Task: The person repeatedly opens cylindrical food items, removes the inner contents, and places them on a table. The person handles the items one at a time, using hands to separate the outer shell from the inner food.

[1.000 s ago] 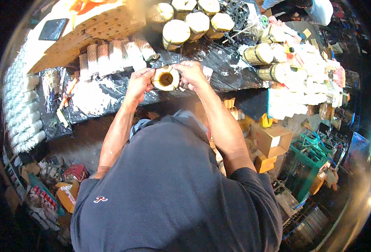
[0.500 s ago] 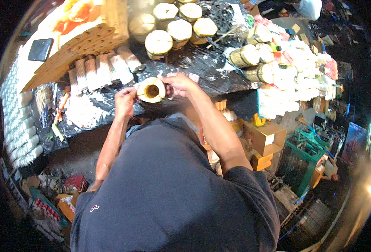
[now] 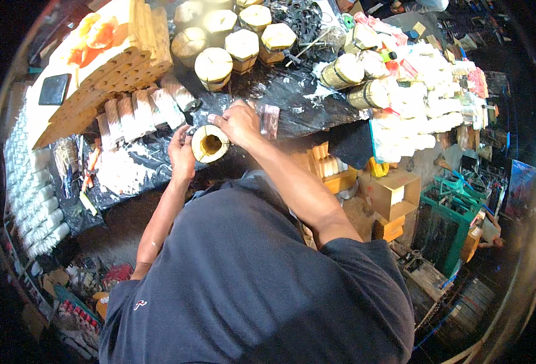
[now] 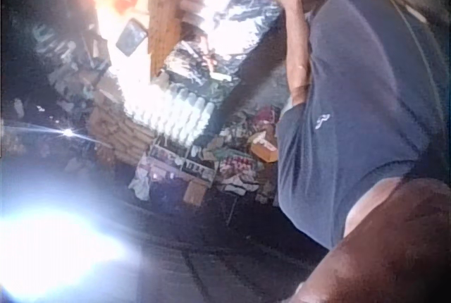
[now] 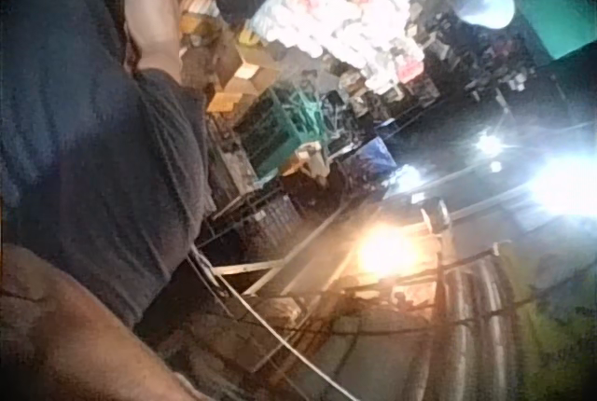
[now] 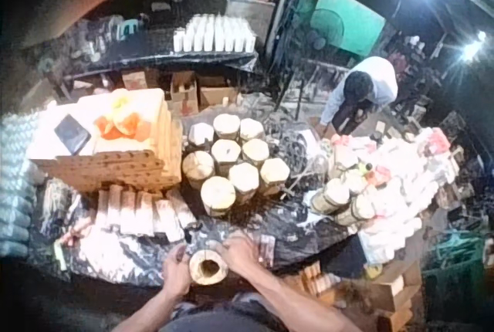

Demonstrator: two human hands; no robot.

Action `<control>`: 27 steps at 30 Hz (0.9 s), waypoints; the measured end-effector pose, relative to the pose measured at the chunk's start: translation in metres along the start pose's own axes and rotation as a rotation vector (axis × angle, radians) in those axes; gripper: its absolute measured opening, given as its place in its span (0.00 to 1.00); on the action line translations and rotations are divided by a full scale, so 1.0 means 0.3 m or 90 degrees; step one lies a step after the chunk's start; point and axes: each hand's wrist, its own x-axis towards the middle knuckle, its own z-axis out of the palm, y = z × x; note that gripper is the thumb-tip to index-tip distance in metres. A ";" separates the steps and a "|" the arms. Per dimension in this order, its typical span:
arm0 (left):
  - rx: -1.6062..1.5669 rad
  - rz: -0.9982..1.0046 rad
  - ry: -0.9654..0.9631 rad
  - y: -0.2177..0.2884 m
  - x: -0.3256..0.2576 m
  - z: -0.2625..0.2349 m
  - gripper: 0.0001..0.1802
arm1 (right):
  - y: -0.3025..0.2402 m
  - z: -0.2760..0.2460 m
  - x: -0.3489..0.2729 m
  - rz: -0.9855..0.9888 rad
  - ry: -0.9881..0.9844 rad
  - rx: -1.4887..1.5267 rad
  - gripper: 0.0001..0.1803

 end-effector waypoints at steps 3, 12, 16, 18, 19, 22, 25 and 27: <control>-0.180 -0.164 -0.053 0.034 -0.003 -0.035 0.22 | 0.013 0.049 -0.049 0.396 -0.098 0.280 0.29; 0.074 0.007 -0.272 0.133 -0.040 -0.072 0.49 | 0.044 0.142 -0.195 0.388 -0.103 0.503 0.24; -0.034 -0.015 -0.320 0.135 0.003 -0.083 0.39 | 0.045 0.141 -0.251 0.321 -0.035 0.430 0.19; -0.086 -0.012 -0.311 0.147 0.007 -0.092 0.37 | 0.072 0.098 -0.258 0.284 0.012 0.449 0.19; -0.183 -0.061 -0.331 0.146 0.025 -0.101 0.36 | 0.074 -0.003 -0.265 0.267 0.034 0.458 0.19; -0.380 -0.203 -0.432 0.284 -0.005 -0.025 0.31 | 0.210 -0.087 -0.286 0.275 -0.011 0.887 0.44; -0.446 -0.221 -0.556 0.289 0.031 0.108 0.29 | 0.157 -0.289 -0.251 0.208 -0.139 1.222 0.45; -0.388 -0.089 -0.516 0.229 0.103 0.199 0.32 | 0.200 -0.336 -0.194 0.127 0.034 0.982 0.43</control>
